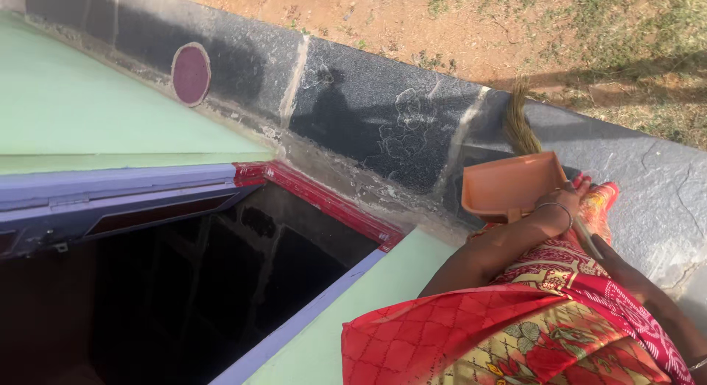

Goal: The person sweeps the stone floor of an outdoor entryway with a broom and collects the debris into a handheld dustpan.

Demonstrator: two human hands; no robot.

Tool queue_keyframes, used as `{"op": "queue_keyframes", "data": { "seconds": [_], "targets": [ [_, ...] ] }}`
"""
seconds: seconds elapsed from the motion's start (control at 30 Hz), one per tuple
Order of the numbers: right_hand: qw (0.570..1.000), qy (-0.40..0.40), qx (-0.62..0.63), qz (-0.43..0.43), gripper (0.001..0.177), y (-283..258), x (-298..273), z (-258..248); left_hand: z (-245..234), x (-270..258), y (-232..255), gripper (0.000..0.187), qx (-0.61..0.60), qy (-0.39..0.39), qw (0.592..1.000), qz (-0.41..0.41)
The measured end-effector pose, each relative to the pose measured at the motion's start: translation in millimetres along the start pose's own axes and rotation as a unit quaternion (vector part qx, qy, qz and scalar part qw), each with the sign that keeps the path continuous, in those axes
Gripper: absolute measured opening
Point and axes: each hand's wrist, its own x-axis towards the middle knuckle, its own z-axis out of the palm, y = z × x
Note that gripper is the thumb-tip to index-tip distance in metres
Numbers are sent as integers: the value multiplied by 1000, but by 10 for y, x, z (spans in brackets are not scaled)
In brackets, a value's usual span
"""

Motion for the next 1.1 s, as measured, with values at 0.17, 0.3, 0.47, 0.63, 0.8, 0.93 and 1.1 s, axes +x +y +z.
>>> {"op": "queue_keyframes", "data": {
  "seconds": [0.17,0.3,0.47,0.63,0.8,0.93,1.1],
  "targets": [
    [982,-89,-164,27,83,-475,953,-3,-407,-36,-161,43,-6,83,996,-42],
    [945,-138,-295,42,82,-1104,1608,70,-641,-95,-165,49,-26,109,991,-78],
    [892,-174,-413,55,80,-1239,1807,28,-923,-40,-211,54,-64,180,978,-85],
    [837,-171,-516,63,79,-1164,1735,-178,-949,-4,-392,56,-101,222,964,-103],
    [841,-46,-523,131,85,-1681,1736,-104,-843,8,-430,53,-142,239,954,-111],
    [853,-52,-511,91,85,-1770,1796,-150,-825,81,-350,40,-212,237,937,-145],
    [832,-119,-540,41,84,-1784,1968,-130,-822,175,-309,55,-205,226,938,-164]
  ]
}}
